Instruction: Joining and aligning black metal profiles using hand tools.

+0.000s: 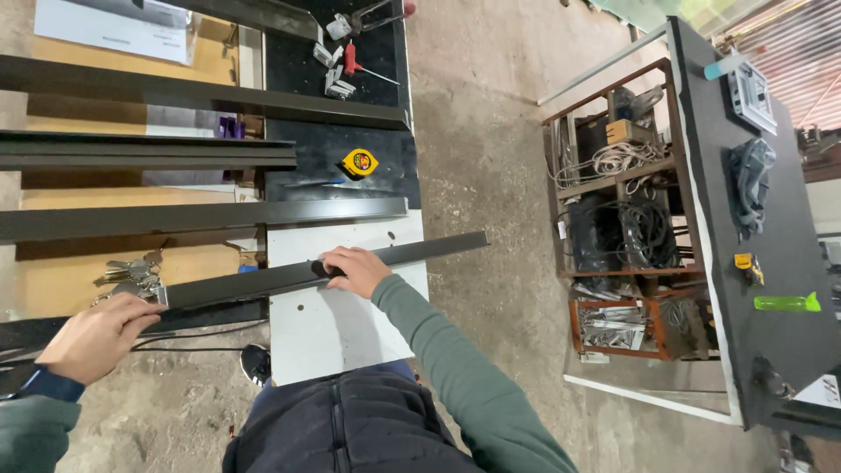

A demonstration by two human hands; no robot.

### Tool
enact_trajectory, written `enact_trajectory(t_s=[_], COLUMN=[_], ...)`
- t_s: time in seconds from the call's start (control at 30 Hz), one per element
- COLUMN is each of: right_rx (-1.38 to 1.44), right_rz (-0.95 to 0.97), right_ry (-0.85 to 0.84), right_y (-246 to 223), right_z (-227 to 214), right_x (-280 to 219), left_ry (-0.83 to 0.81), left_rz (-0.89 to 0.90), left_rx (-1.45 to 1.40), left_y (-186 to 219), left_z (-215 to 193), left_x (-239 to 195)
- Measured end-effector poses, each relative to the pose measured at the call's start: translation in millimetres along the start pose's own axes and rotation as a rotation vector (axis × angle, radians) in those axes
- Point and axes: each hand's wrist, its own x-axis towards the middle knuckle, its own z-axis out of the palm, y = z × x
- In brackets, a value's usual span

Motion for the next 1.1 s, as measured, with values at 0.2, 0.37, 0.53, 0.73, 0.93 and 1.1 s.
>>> enact_trajectory(t_s=[0.2,0.37,0.53,0.73,0.93,1.1], right_rx=[0.004,0.023,-0.050,-0.035,0.121,0.265], right_rz=[-0.008,-0.006,-0.042,0.179,0.043,-0.119], right_ry=[0.006,0.047,0.292,-0.006,0.005,0.105], right_y=[0.2,-2.5,36.3,65.8,69.3,58.7], right_z=[-1.9,-1.0,-12.9,-43.6,-22.9,-47.1], right_x=[-0.6,-7.4,-51.1,-88.0,-57.1,-59.6], left_ry=[0.041,0.201,0.144,-0.149,-0.288,0.096], left_rz=[0.069,0.309,0.265,0.151,-0.169,0.186], left_rx=[0.292,0.310,0.314,0.053,0.218,0.265], left_y=[51.2,134.6,119.5,88.8,113.6,210.7], left_z=[-11.7,32.1,55.0,24.8,5.0,59.4], left_x=[5.8,45.2,58.8,59.5,72.3,83.6])
